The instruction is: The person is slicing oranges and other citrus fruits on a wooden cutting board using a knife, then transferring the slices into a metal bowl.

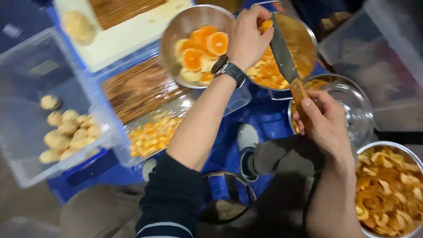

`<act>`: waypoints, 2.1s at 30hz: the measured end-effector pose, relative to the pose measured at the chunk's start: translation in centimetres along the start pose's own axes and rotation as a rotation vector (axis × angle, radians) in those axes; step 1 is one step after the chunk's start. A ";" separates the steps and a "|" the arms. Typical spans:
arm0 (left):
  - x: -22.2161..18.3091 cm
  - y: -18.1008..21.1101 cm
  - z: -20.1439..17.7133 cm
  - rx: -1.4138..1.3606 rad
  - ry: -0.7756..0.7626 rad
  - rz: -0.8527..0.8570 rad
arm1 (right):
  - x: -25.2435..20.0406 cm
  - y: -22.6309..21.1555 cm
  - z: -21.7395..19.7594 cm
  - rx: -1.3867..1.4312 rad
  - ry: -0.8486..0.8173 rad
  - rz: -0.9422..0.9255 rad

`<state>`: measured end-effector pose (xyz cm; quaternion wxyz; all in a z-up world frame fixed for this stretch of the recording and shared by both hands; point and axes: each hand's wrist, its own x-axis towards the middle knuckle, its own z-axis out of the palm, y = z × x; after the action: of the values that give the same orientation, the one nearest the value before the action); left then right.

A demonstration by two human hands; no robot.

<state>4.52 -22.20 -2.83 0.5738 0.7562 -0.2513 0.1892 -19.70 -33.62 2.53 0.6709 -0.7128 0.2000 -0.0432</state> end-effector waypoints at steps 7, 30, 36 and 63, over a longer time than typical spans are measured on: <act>-0.8 -1.5 6.6 0.133 -0.307 -0.151 | 2.7 2.1 -4.5 -0.688 0.326 0.146; -2.0 -5.4 -7.5 0.451 -0.340 -0.391 | 3.7 1.5 2.6 -0.168 -0.063 -0.098; -3.2 -2.2 -15.9 0.172 -0.258 -0.432 | 3.5 1.2 6.1 -0.006 -0.312 -0.106; -13.2 -12.1 -29.3 0.467 0.056 -0.856 | -2.0 1.7 24.3 -0.890 -0.421 -0.034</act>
<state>1.18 10.77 -11.87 0.4216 0.8948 0.1468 0.0078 -13.89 -10.10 -1.07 0.3265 -0.9266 0.0474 0.1807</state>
